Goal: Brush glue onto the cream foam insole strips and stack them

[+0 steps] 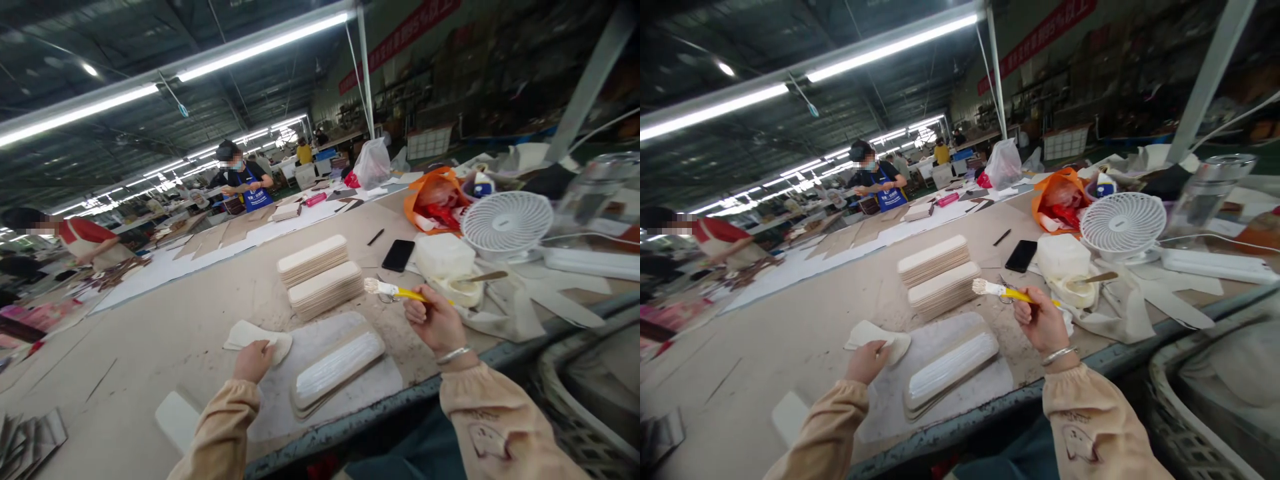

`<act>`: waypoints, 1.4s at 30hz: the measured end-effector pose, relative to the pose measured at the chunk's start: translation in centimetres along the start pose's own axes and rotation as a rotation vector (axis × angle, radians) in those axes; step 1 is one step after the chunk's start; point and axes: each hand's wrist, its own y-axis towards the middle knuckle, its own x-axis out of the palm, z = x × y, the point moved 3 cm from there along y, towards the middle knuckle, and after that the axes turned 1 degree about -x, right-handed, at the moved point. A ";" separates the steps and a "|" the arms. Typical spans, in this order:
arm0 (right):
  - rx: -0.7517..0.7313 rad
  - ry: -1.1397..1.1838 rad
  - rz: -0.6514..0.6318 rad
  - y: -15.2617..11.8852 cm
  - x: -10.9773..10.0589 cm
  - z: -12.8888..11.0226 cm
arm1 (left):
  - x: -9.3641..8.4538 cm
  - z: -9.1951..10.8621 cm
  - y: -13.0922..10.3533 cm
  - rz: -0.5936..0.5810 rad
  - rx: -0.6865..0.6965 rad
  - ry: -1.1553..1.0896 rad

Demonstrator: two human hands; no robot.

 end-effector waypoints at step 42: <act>-0.213 -1.514 -0.046 -2.6 0.2 7.9 | 4.2 4.4 -9.7 -0.160 -0.265 -0.566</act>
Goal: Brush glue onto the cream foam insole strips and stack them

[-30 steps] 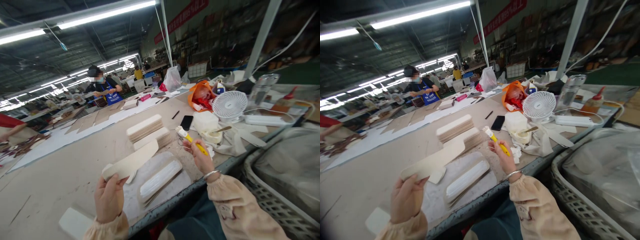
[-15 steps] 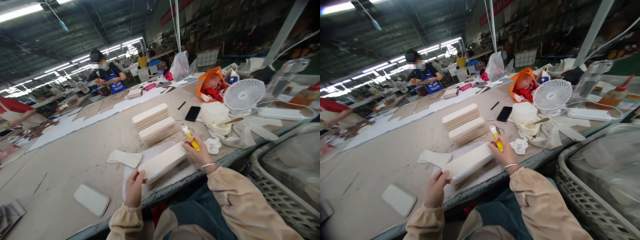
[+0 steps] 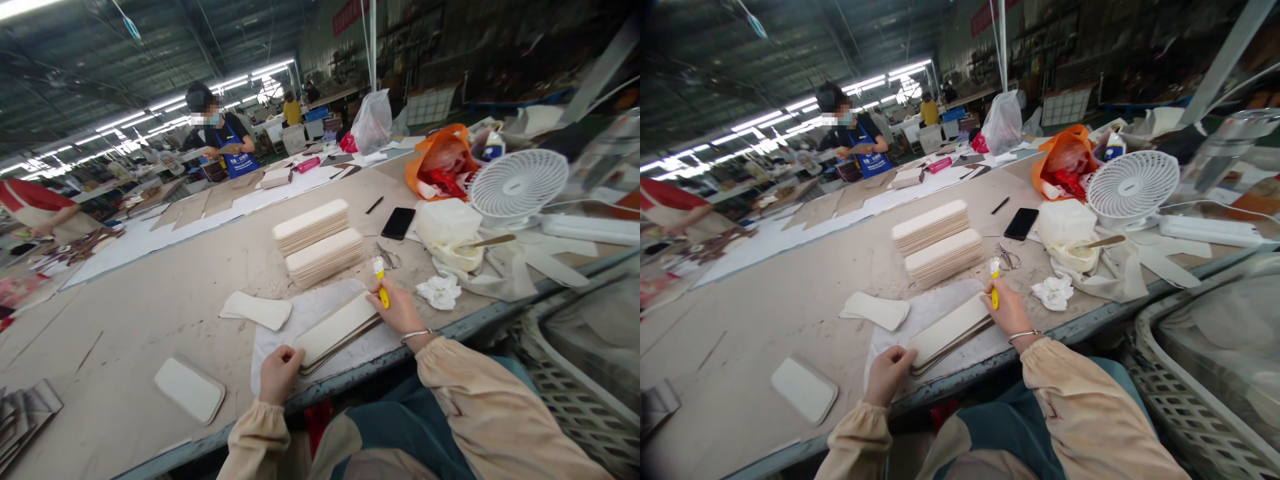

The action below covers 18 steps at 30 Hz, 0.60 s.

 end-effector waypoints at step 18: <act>0.015 -0.224 -0.037 0.1 0.7 0.4 | 0.3 -0.3 0.7 -0.022 -0.030 -0.096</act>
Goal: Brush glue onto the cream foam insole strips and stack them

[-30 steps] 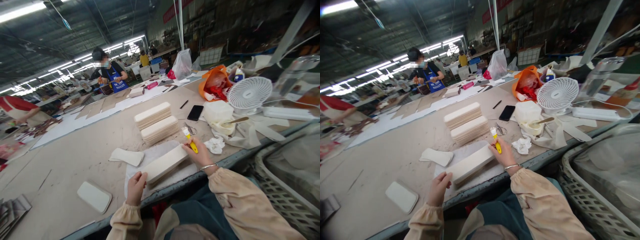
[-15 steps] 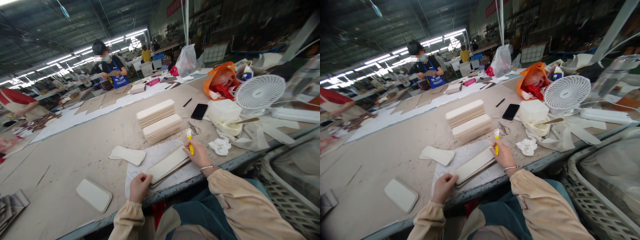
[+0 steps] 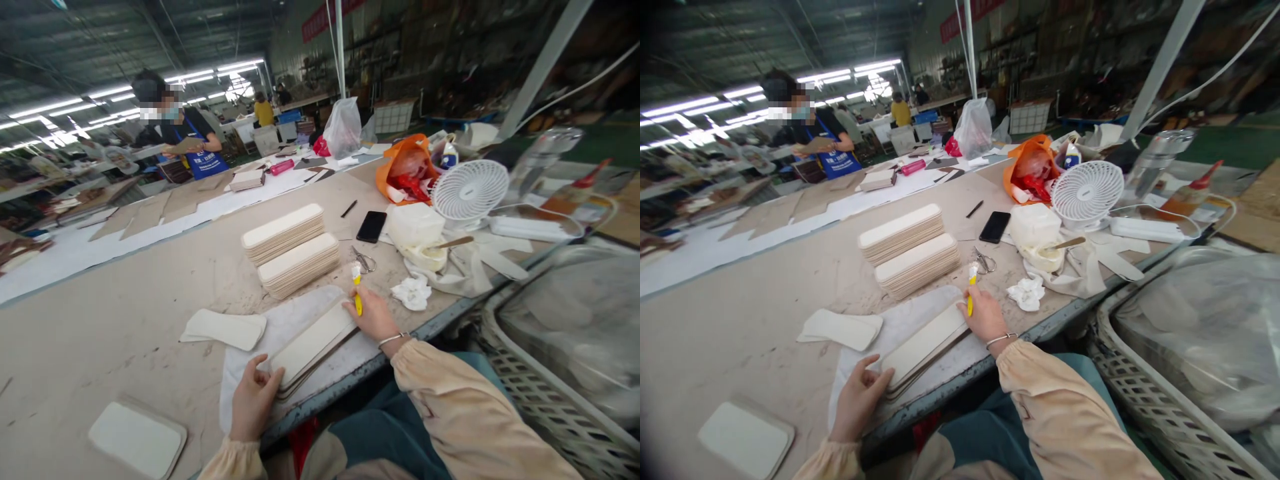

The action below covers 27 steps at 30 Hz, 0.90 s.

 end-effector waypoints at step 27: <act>-0.026 0.860 0.024 -0.4 -2.4 -2.6 | -0.5 9.2 3.3 -0.167 0.493 -0.044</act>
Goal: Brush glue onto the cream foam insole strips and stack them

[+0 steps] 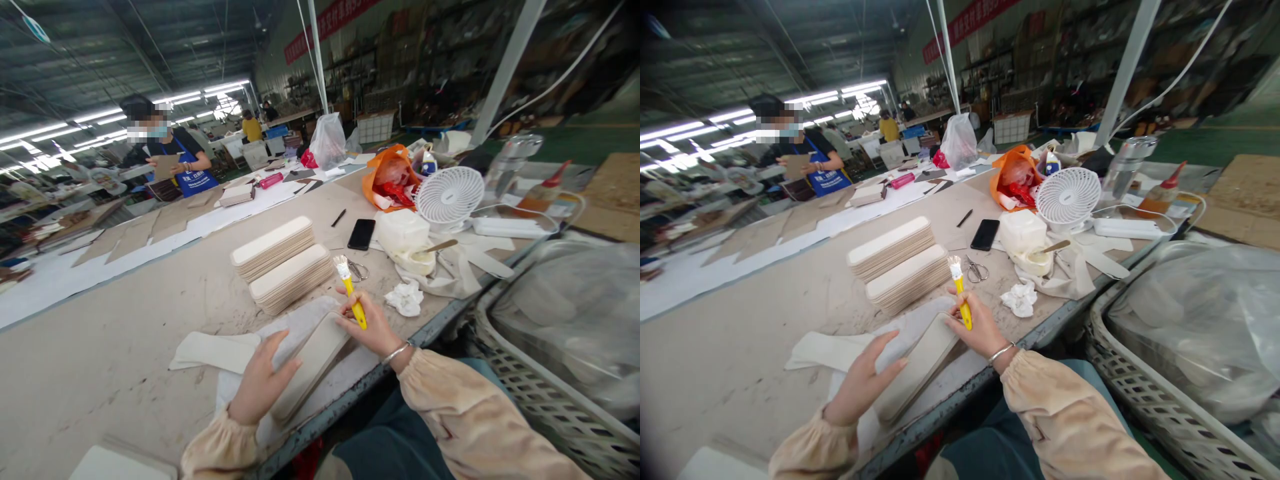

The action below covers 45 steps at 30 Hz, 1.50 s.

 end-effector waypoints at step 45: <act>0.054 0.007 0.282 1.5 -4.0 2.3 | 11.4 4.0 -6.7 -0.547 -0.523 -1.055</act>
